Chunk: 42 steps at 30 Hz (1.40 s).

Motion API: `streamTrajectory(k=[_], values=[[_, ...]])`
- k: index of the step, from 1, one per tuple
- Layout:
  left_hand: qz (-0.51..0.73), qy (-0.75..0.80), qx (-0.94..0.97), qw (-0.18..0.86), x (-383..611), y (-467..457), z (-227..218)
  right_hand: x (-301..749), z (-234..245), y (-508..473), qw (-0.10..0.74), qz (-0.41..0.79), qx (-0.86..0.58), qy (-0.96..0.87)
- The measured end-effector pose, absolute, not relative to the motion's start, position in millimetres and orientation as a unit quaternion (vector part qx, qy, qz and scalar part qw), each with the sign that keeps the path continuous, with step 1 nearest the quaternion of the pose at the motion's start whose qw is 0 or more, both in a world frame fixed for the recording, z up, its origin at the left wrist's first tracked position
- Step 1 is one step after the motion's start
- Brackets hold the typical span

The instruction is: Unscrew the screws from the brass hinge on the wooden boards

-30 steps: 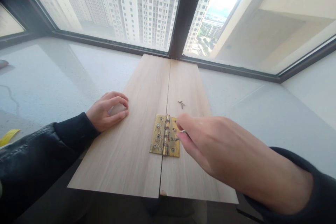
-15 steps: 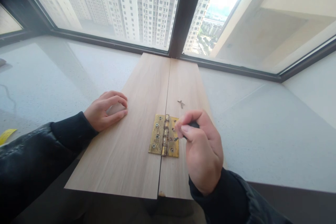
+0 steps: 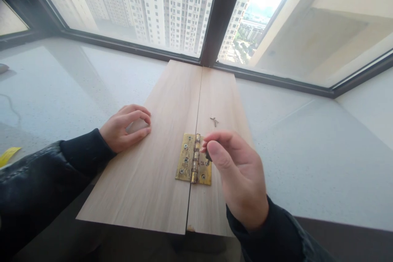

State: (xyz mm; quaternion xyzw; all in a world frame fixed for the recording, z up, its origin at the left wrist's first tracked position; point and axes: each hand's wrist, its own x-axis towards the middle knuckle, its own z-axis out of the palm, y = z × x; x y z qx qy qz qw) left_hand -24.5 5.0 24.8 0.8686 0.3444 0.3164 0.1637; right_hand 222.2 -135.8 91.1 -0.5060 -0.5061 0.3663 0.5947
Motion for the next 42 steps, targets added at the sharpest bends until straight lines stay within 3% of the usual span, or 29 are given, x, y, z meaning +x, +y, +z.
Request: streamTrajectory(k=[3,8,11,15,17,23,26,29,36,42], values=[[0.318,0.344,0.868,0.162,-24.2,4.7,25.1,212.0,88.5,-144.8,0.623,0.309,-0.549,-0.464],[0.317,0.344,0.869,0.164,-24.2,4.5,25.0,195.9,87.4,-133.5,0.736,0.313,-0.471,-0.373],[0.317,0.341,0.869,0.165,-24.6,4.9,24.9,200.1,91.0,-123.5,0.706,0.33,-0.47,-0.413],[0.317,0.342,0.869,0.167,-24.7,5.2,24.7,219.0,99.4,-117.0,0.595,0.495,-0.402,-0.489],[0.316,0.344,0.868,0.168,-24.4,4.9,24.7,226.7,100.6,-118.7,0.583,0.532,-0.38,-0.483],[0.318,0.35,0.865,0.168,-23.8,4.4,24.5,222.2,89.6,-144.8,0.624,0.328,-0.53,-0.471],[0.317,0.349,0.866,0.166,-24.2,4.8,24.4,211.2,86.0,-149.2,0.666,0.305,-0.519,-0.442],[0.315,0.343,0.869,0.164,-24.8,5.3,24.6,206.4,88.8,-139.1,0.69,0.341,-0.476,-0.425],[0.313,0.342,0.871,0.16,-25.1,5.5,24.6,228.1,100.3,-118.7,0.572,0.549,-0.368,-0.486],[0.317,0.344,0.869,0.162,-24.6,4.8,24.7,221.2,87.9,-142.3,0.619,0.342,-0.516,-0.483]])
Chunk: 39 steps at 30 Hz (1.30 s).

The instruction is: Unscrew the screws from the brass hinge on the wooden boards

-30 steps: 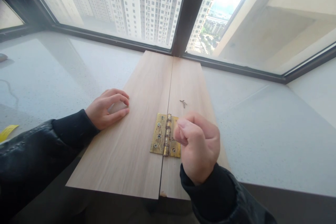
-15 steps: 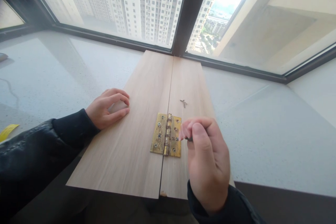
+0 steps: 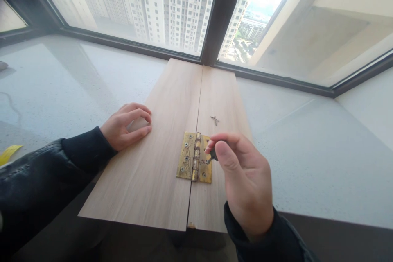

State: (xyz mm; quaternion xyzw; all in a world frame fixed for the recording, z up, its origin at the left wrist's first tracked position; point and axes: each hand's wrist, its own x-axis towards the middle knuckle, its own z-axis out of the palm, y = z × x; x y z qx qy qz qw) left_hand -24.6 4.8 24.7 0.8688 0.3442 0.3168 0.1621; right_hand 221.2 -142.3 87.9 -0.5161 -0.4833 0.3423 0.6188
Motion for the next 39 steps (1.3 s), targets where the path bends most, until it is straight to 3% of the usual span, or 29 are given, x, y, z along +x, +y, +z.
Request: streamTrajectory(k=[6,12,19,25,27,31,34,39], values=[[0.309,0.343,0.871,0.166,-25.6,5.4,25.1,206.8,88.6,-134.7,0.677,0.357,-0.457,-0.454],[0.312,0.349,0.868,0.164,-24.9,5.3,24.4,229.6,104.1,-112.1,0.503,0.589,-0.356,-0.523],[0.309,0.355,0.866,0.169,-24.4,4.5,25.3,223.5,97.4,-136.0,0.605,0.372,-0.508,-0.487],[0.306,0.351,0.869,0.169,-24.9,5.1,24.9,211.8,95.1,-132.9,0.682,0.388,-0.447,-0.43],[0.307,0.349,0.869,0.168,-25.0,5.2,24.8,216.3,95.5,-127.4,0.664,0.428,-0.413,-0.453],[0.313,0.343,0.87,0.167,-25.1,5.1,24.9,234.4,98.3,-119.9,0.507,0.577,-0.35,-0.537],[0.311,0.343,0.87,0.166,-25.0,5.0,25.0,242.6,98.2,-120.4,0.551,0.567,-0.33,-0.515],[0.313,0.348,0.868,0.165,-24.7,5.0,24.5,233.0,94.2,-137.8,0.605,0.394,-0.484,-0.495]])
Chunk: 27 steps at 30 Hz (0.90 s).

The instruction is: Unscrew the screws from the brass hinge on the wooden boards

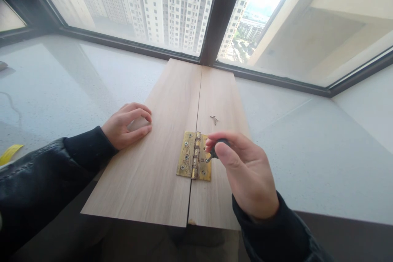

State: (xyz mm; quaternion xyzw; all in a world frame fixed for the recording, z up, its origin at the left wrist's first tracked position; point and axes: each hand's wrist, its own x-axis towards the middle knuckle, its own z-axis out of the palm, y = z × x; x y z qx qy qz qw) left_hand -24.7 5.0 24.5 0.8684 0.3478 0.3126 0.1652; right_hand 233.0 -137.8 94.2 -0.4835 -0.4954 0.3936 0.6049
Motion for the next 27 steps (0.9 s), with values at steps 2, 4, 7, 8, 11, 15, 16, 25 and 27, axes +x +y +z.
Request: streamTrajectory(k=[2,4,7,8,11,15,16,25,27], values=[[0.309,0.352,0.868,0.167,-24.8,4.9,24.8,223.3,93.0,-144.3,0.622,0.369,-0.508,-0.468],[0.305,0.353,0.869,0.167,-25.1,4.7,25.4,212.9,91.9,-146.5,0.649,0.366,-0.499,-0.441],[0.302,0.353,0.87,0.166,-25.5,4.5,26.4,201.5,90.6,-141.7,0.658,0.349,-0.506,-0.435],[0.302,0.352,0.87,0.166,-25.6,4.5,26.5,200.0,90.6,-138.8,0.659,0.338,-0.51,-0.438],[0.303,0.348,0.871,0.167,-25.6,4.8,26.1,203.3,92.9,-129.4,0.636,0.354,-0.496,-0.473],[0.308,0.348,0.87,0.165,-25.6,5.3,24.8,217.6,96.9,-121.1,0.559,0.508,-0.41,-0.511],[0.307,0.349,0.87,0.165,-25.7,5.4,24.5,220.4,96.7,-121.0,0.568,0.521,-0.395,-0.501],[0.308,0.351,0.869,0.165,-25.3,4.8,25.8,206.3,86.2,-144.7,0.699,0.294,-0.51,-0.406],[0.303,0.349,0.871,0.165,-25.4,4.9,26.4,200.0,84.7,-144.6,0.709,0.299,-0.486,-0.414]])
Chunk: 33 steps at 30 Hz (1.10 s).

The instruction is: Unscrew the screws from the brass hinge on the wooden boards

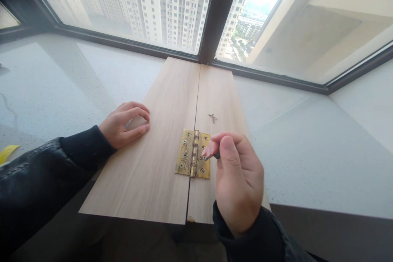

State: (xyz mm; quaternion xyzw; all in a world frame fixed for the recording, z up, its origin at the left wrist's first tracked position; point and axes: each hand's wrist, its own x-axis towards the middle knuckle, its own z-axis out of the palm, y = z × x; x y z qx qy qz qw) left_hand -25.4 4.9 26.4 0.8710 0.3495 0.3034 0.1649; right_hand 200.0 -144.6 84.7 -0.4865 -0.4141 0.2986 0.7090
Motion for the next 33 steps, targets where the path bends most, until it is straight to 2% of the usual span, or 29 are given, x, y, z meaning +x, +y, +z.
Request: streamTrajectory(k=[4,7,9,11,13,15,17,19,21,24,33], values=[[0.302,0.345,0.873,0.165,-25.8,5.5,26.6,199.7,82.3,-140.8,0.718,0.311,-0.429,-0.452],[0.305,0.343,0.873,0.164,-26.1,5.9,26.1,211.0,82.7,-138.0,0.617,0.409,-0.419,-0.526],[0.306,0.341,0.873,0.164,-26.3,6.0,26.0,220.4,85.2,-135.5,0.575,0.433,-0.424,-0.55],[0.307,0.34,0.874,0.165,-26.3,6.0,25.9,229.6,90.6,-133.7,0.546,0.358,-0.47,-0.595],[0.308,0.34,0.873,0.167,-26.2,5.9,25.7,238.4,100.0,-133.9,0.465,0.196,-0.531,-0.681],[0.31,0.34,0.871,0.169,-25.9,5.9,25.2,246.0,113.3,-136.1,0.334,0.021,-0.579,-0.743],[0.314,0.341,0.87,0.169,-25.6,5.9,24.4,251.7,128.2,-138.6,0.174,-0.103,-0.642,-0.739],[0.317,0.342,0.869,0.165,-25.5,6.0,23.7,254.8,141.6,-138.9,0.04,-0.166,-0.686,-0.707],[0.317,0.341,0.87,0.164,-25.6,6.1,23.4,255.3,151.2,-136.1,-0.034,-0.158,-0.687,-0.708],[0.315,0.339,0.871,0.165,-25.7,6.3,23.2,254.1,158.2,-128.9,-0.07,-0.07,-0.637,-0.765],[0.324,0.337,0.868,0.166,-25.7,6.4,22.3,272.9,164.3,-124.7,-0.044,0.054,-0.541,-0.838]])
